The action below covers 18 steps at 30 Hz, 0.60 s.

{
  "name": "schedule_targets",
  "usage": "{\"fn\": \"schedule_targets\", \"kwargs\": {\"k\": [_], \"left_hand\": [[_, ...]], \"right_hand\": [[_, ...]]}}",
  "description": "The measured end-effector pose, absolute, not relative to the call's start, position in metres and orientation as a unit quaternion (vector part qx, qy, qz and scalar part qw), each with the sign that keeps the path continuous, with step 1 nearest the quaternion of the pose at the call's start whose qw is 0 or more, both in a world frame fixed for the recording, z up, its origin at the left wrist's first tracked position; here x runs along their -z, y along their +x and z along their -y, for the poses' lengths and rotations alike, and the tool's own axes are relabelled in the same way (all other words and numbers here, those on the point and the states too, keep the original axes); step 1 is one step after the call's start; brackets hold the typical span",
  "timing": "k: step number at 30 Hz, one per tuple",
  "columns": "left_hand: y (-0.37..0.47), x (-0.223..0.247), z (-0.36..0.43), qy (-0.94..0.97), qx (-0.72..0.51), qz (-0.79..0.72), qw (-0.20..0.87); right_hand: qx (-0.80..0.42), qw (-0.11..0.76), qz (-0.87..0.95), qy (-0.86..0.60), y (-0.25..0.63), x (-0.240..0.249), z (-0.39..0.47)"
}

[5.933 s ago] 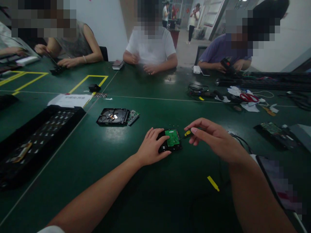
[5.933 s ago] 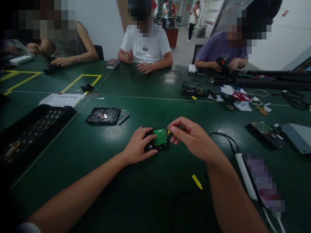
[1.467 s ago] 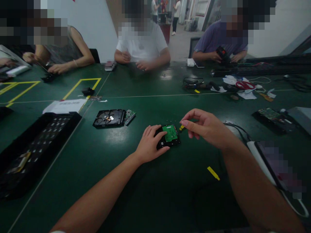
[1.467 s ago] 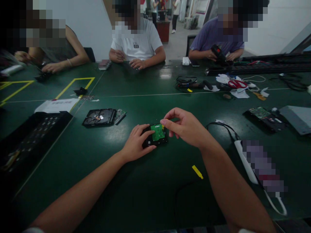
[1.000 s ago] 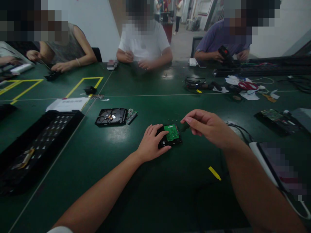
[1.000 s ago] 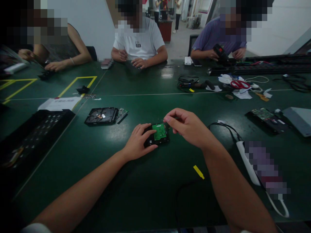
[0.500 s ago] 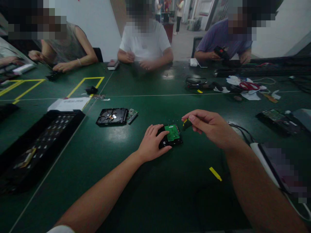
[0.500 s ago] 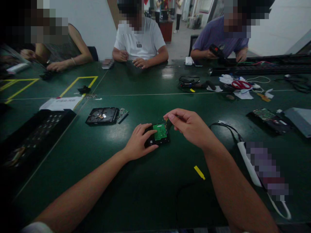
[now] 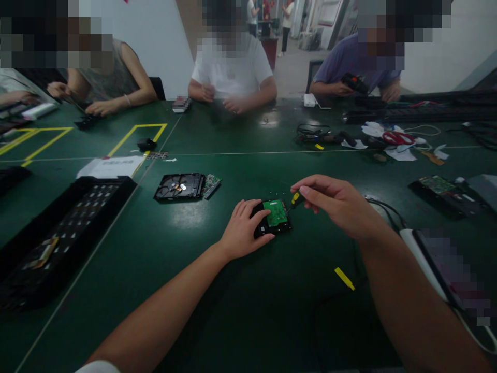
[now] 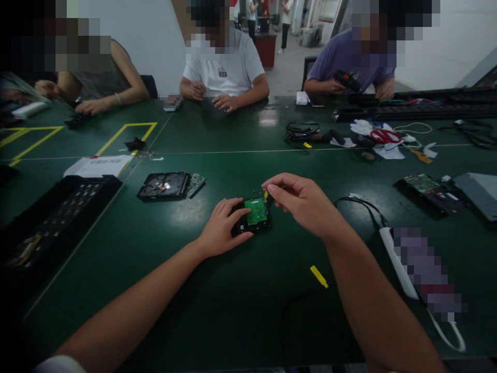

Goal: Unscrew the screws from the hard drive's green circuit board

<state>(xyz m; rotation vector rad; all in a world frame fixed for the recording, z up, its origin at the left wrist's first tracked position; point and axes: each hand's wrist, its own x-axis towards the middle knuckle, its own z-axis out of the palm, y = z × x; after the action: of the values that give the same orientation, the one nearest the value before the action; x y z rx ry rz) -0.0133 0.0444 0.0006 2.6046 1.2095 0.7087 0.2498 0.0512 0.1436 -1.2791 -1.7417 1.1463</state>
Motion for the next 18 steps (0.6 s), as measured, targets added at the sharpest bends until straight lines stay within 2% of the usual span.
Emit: {"fn": "schedule_targets", "kwargs": {"k": [12, 18], "left_hand": [[-0.0133, 0.001, -0.0443, 0.878, -0.235, -0.408, 0.083], [-0.0129, 0.001, -0.0445, 0.877, -0.24, -0.408, 0.089]], "right_hand": [[-0.499, 0.336, 0.636, -0.484, 0.247, -0.1436, -0.0506], [-0.487, 0.336, 0.649, -0.478, 0.2488, -0.144, -0.0512]]}}
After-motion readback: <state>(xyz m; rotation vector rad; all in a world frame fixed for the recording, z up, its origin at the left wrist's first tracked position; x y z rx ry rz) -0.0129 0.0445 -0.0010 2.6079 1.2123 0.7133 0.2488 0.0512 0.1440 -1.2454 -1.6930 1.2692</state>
